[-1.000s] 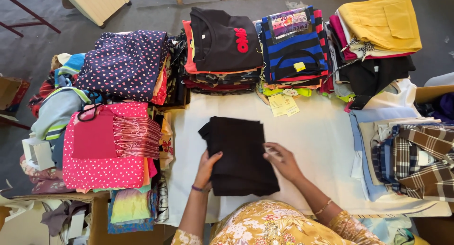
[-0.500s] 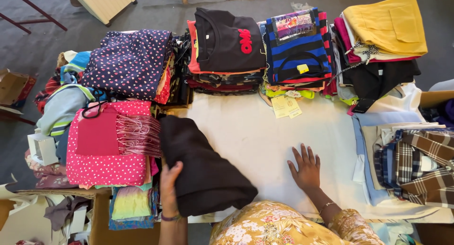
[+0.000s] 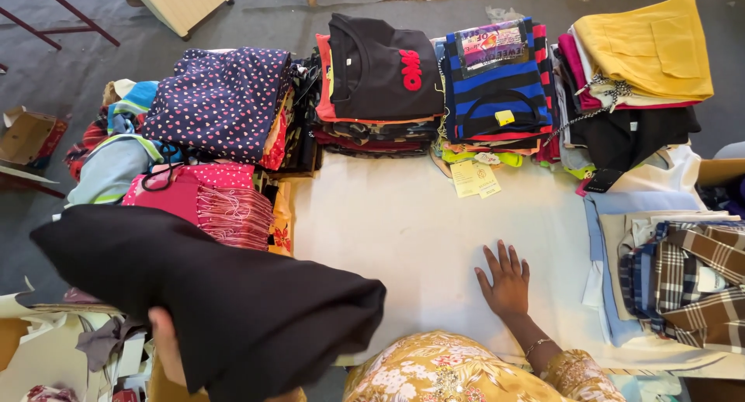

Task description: Folding and stacking various garments such as shirts and pants onto a workstation table.

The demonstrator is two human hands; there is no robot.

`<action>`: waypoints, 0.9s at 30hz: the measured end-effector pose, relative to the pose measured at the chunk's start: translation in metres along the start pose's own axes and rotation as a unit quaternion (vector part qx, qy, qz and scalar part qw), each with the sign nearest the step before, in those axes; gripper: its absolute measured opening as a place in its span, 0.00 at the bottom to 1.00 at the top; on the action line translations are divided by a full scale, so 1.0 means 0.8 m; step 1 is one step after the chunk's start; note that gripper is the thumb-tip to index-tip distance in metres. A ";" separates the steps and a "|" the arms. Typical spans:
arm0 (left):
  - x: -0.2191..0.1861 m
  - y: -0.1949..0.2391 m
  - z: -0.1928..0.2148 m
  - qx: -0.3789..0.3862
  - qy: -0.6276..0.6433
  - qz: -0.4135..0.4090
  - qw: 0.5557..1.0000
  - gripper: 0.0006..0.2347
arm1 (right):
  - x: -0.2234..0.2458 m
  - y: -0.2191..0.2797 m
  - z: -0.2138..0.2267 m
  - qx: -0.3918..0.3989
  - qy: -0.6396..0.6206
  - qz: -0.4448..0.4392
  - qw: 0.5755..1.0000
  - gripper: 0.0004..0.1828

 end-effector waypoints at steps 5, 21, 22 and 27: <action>0.019 -0.047 -0.162 0.060 -0.021 0.045 0.997 0.26 | 0.004 -0.001 0.007 -0.012 -0.006 0.001 1.000 0.32; -0.046 -0.323 -0.292 0.163 -0.042 -0.160 0.973 0.17 | 0.004 0.000 0.018 -0.018 -0.021 -0.009 1.000 0.30; -0.059 -0.328 -0.279 0.171 -0.035 -0.180 0.968 0.18 | 0.005 -0.002 0.018 -0.018 -0.019 -0.008 1.000 0.30; -0.085 -0.345 -0.230 0.184 -0.070 -0.203 0.959 0.13 | 0.008 -0.007 0.017 -0.018 -0.017 -0.006 1.000 0.30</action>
Point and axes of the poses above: each hand's wrist, its own y-axis away from the middle knuckle, its own z-axis out of the back of the hand, x = y × z, the point moved 7 cm from there along -y, towards the middle knuckle, and after that the axes turned 5 degrees about y, right-handed, at the moved point
